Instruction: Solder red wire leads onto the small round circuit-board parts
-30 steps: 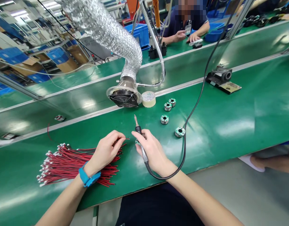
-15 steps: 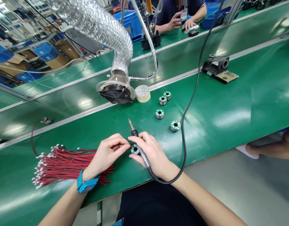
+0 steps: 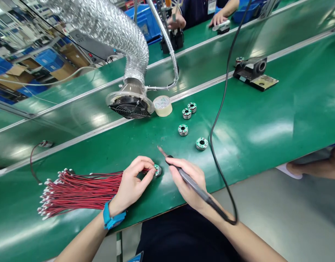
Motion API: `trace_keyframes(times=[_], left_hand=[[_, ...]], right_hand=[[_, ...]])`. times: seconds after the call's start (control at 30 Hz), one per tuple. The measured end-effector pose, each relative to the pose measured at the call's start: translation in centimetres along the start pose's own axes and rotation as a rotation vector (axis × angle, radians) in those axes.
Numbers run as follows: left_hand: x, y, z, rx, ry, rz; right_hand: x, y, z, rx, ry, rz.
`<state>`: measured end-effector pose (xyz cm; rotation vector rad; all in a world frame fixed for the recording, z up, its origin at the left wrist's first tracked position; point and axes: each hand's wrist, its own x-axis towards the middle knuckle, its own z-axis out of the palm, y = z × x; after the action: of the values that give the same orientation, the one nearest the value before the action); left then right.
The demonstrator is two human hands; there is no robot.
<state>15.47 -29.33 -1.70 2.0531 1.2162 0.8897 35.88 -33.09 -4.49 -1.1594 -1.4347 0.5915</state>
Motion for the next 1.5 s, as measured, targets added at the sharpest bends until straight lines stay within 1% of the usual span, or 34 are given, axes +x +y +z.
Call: trace_keyframes(times=[0.07,0.2,0.43,0.57,0.77,1.0,1.27,1.4,1.5], left_hand=[[-0.1,0.0,0.0,0.008,0.000,-0.002],[-0.1,0.0,0.0,0.022,-0.007,-0.006],[0.0,0.0,0.3,0.038,0.022,0.010],[-0.1,0.1,0.4,0.049,0.034,-0.002],[-0.1,0.0,0.6,0.047,0.053,0.004],[-0.1,0.1,0.7,0.052,0.069,0.006],[-0.3,0.3,1.0,0.058,0.106,-0.022],[-0.3,0.4,1.1,0.078,0.115,-0.025],[-0.3,0.5,1.2,0.090,0.118,-0.020]], right_hand=[[-1.0,-0.2,-0.8,-0.022,0.065,0.047],[-1.8,-0.6,-1.6,-0.043,0.086,0.006],[-0.6,-1.4,-1.2,-0.047,0.053,-0.068],[-0.7,-1.5,-1.2,-0.065,0.083,-0.115],[-1.4,-1.0,-1.3,-0.056,0.145,-0.042],[-1.2,-0.9,-1.2,-0.033,0.102,-0.007],[-0.2,-1.5,-1.1,-0.033,0.037,-0.062],[-0.2,-1.4,-1.2,-0.043,0.037,-0.073],[-0.8,-1.1,-1.1,-0.032,0.060,-0.051]])
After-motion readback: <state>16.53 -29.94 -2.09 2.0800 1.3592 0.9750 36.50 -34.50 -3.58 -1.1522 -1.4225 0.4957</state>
